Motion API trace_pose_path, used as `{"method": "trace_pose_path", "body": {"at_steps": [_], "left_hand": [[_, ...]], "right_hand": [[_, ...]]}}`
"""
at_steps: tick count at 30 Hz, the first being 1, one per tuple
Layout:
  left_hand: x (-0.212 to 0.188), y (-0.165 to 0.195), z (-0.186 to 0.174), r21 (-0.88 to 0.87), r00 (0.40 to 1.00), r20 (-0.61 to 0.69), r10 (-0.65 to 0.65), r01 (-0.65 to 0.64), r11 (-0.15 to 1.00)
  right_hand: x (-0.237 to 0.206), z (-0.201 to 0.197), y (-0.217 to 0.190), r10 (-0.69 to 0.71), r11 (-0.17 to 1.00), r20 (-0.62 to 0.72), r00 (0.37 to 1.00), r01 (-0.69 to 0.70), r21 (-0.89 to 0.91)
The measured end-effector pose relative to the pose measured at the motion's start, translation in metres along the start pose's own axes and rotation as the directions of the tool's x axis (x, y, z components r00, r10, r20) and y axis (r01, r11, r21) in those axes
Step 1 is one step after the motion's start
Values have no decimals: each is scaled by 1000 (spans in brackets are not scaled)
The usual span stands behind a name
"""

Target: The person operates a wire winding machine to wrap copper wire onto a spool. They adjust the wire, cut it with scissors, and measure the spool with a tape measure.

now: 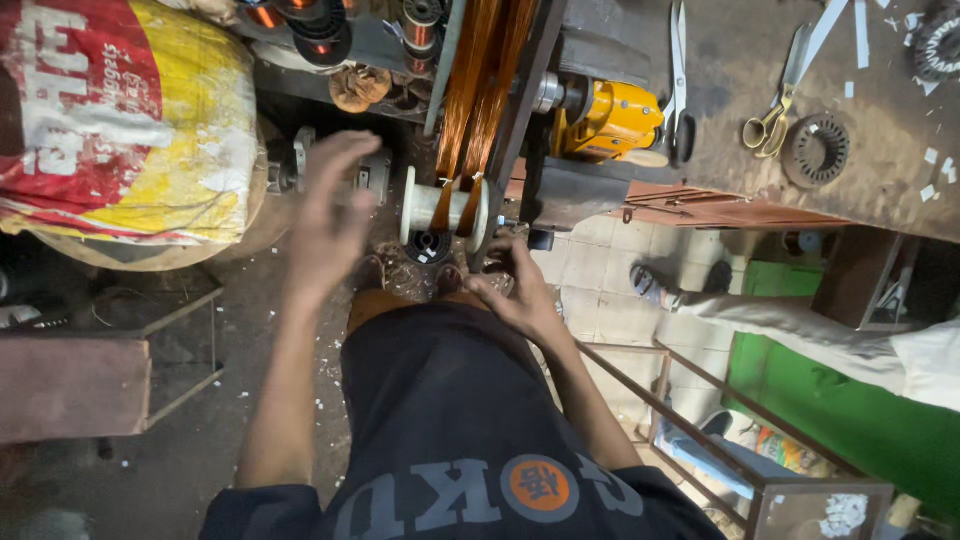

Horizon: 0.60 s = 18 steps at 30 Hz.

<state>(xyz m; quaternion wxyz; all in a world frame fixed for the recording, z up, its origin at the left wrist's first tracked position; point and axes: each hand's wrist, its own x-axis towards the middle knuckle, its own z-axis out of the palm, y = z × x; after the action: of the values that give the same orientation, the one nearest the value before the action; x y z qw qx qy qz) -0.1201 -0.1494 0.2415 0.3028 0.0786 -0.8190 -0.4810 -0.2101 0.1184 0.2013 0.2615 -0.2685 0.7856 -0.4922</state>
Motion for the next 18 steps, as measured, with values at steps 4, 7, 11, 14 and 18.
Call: {"method": "trace_pose_path", "body": {"at_steps": [4,7,11,14,18], "left_hand": [[-7,-3,30,-269,989,145,-26,65,961],[-10,7,23,-357,972,211,-103,174,918],[9,27,12,-289,976,191,-108,162,944],[23,45,6,-279,980,180,-87,136,951],[27,52,1,-458,985,166,38,43,888]], "right_hand": [[-13,-13,-32,-181,976,35,983,184,-113],[-30,-24,-66,-262,941,47,964,266,-211],[-48,-34,-118,-209,926,-32,977,187,-328],[-51,-31,-148,-222,867,-91,971,154,-473],[-52,-26,-150,-102,877,-71,992,56,-476]]}}
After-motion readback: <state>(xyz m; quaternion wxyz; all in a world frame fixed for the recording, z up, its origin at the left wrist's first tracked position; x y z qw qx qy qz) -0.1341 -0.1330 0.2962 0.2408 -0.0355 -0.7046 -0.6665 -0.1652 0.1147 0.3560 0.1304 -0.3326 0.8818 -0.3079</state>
